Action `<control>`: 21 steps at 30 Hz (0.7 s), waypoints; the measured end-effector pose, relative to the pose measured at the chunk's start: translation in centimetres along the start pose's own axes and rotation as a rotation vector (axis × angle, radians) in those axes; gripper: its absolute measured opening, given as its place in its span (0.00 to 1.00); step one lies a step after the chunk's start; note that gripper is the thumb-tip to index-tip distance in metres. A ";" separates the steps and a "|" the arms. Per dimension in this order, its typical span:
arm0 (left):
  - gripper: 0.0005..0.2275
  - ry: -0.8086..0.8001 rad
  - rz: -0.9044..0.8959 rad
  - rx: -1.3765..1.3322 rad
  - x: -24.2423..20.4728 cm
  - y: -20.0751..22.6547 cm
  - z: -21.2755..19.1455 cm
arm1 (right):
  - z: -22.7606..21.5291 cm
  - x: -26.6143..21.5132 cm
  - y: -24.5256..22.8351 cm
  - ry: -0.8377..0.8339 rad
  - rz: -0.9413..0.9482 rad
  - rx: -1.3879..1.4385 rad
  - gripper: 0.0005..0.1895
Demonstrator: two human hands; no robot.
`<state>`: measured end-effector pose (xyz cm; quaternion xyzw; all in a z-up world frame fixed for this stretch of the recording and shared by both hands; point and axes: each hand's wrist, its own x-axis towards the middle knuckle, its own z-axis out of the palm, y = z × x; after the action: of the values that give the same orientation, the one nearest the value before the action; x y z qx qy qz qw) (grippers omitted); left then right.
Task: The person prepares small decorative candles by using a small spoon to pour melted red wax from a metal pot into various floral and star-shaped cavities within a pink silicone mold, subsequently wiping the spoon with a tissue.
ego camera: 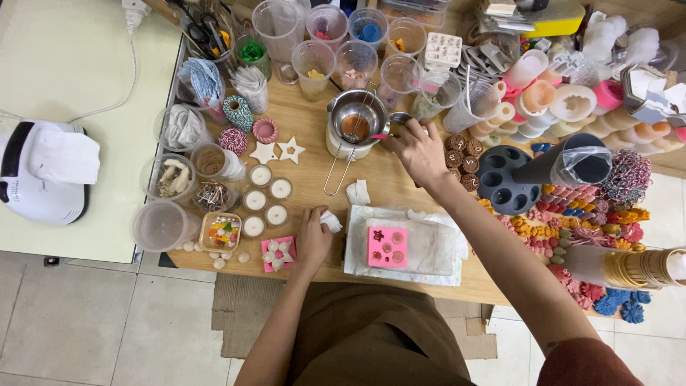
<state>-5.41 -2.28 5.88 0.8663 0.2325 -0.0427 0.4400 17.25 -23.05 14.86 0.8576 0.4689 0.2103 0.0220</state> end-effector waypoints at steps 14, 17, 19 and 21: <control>0.16 0.015 0.039 -0.028 -0.1 -0.2 0.4 | -1.0 0.9 1.7 0.025 0.317 0.234 0.04; 0.16 0.022 0.049 -0.043 -0.1 -0.4 0.3 | -0.3 2.0 1.9 -0.035 0.295 0.171 0.04; 0.16 0.011 0.021 -0.057 -0.1 -0.5 0.2 | 0.0 2.5 1.8 -0.060 0.246 0.105 0.06; 0.16 0.038 0.049 -0.051 -0.2 -0.4 0.1 | 0.2 3.1 1.7 -0.119 0.210 0.046 0.06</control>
<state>-5.77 -2.22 5.57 0.8608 0.2208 -0.0095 0.4584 20.12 -21.48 16.10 0.9132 0.3790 0.1494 0.0081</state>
